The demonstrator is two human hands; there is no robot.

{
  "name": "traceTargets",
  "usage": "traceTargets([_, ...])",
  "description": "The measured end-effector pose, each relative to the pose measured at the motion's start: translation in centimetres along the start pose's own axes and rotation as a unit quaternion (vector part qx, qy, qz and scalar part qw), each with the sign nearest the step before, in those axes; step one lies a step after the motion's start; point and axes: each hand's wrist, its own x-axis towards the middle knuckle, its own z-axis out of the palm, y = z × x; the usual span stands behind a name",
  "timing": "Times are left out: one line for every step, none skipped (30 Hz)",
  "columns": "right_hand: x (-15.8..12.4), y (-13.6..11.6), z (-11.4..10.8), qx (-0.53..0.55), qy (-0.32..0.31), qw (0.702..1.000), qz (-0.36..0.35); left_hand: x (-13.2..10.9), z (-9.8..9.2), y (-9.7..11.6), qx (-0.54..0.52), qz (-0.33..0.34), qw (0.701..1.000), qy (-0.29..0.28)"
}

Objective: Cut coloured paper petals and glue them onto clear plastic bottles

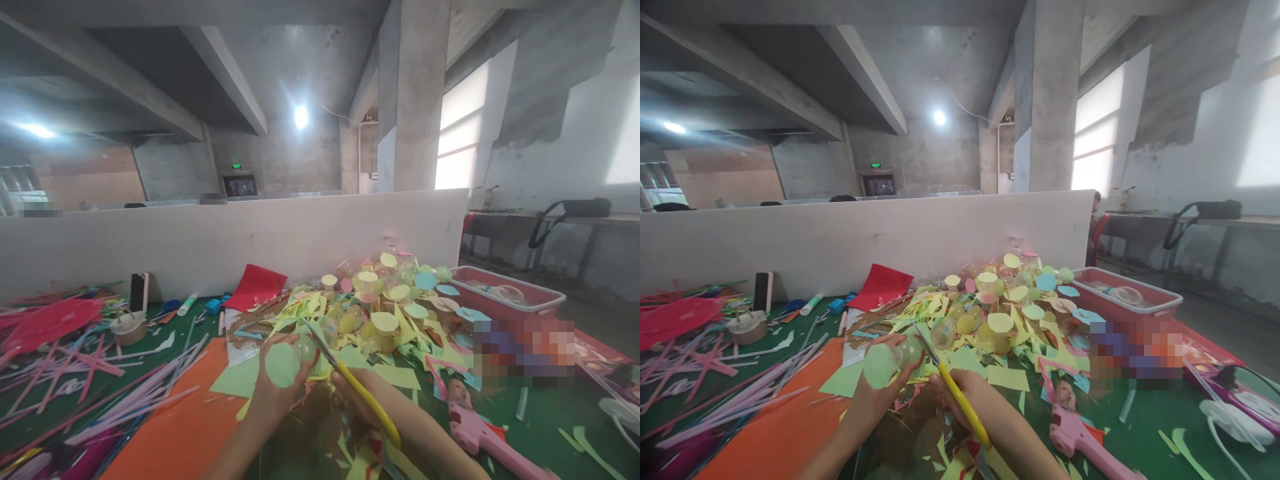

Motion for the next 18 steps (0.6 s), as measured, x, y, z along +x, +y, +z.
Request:
traceTargets([-0.1,-0.1,0.0,0.003,0.0,1.0,0.001,0.0,0.0,0.0,0.002,0.003,1.0,-0.003])
traceTargets([-0.1,-0.2,-0.1,0.007,0.0,1.0,-0.001,0.0,0.0,0.0,0.004,0.006,1.0,-0.004])
traceTargets([-0.1,-0.2,-0.1,0.012,0.002,1.0,-0.001,0.0,0.0,0.0,0.007,0.01,1.0,-0.003])
traceTargets([-0.1,-0.2,-0.1,0.017,0.003,1.0,0.004,0.0,-0.1,0.0,0.01,0.012,1.0,-0.001])
traceTargets([-0.1,-0.2,-0.1,0.02,0.004,1.0,0.013,0.0,-0.1,0.0,0.012,0.013,1.0,0.0])
traceTargets([-0.1,-0.3,-0.1,0.022,0.005,0.999,0.026,0.0,-0.1,0.0,0.014,0.014,1.0,0.002])
traceTargets([-0.1,-0.3,-0.1,0.025,0.003,0.999,0.038,-0.1,-0.1,0.0,0.016,0.014,1.0,0.003])
traceTargets([-0.2,-0.4,-0.1,0.028,0.003,0.999,0.046,-0.1,-0.1,0.0,0.017,0.015,1.0,0.003])
traceTargets([-0.3,-0.5,-0.2,0.03,0.002,0.999,0.045,-0.1,-0.1,0.0,0.019,0.017,1.0,0.003])
traceTargets([-0.4,-0.6,-0.2,0.031,0.0,0.999,0.036,-0.1,-0.1,0.0,0.022,0.023,0.999,0.004])
traceTargets([-0.6,-0.8,-0.3,0.03,-0.002,0.999,0.023,-0.1,-0.1,-0.1,0.028,0.031,0.999,0.004])
traceTargets([-0.8,-0.9,-0.4,0.028,-0.004,1.0,0.009,0.0,-0.1,-0.2,0.034,0.04,0.999,0.004])
traceTargets([-1.0,-1.0,-0.5,0.023,-0.006,1.0,-0.002,0.0,-0.1,-0.3,0.04,0.049,0.998,0.003])
traceTargets([-1.2,-1.0,-0.6,0.02,-0.008,1.0,-0.009,0.0,-0.1,-0.4,0.046,0.056,0.997,0.003])
traceTargets([-1.3,-1.0,-0.7,0.019,-0.01,1.0,-0.01,0.0,-0.1,-0.4,0.05,0.058,0.997,0.002])
traceTargets([-1.3,-1.0,-0.7,0.019,-0.011,1.0,-0.007,0.0,-0.1,-0.5,0.05,0.056,0.997,0.003])
traceTargets([-1.3,-0.9,-0.8,0.021,-0.015,1.0,-0.003,0.0,0.0,-0.5,0.047,0.051,0.998,0.005])
traceTargets([-1.3,-0.8,-0.8,0.022,-0.018,1.0,0.002,0.0,0.0,-0.5,0.042,0.043,0.998,0.009])
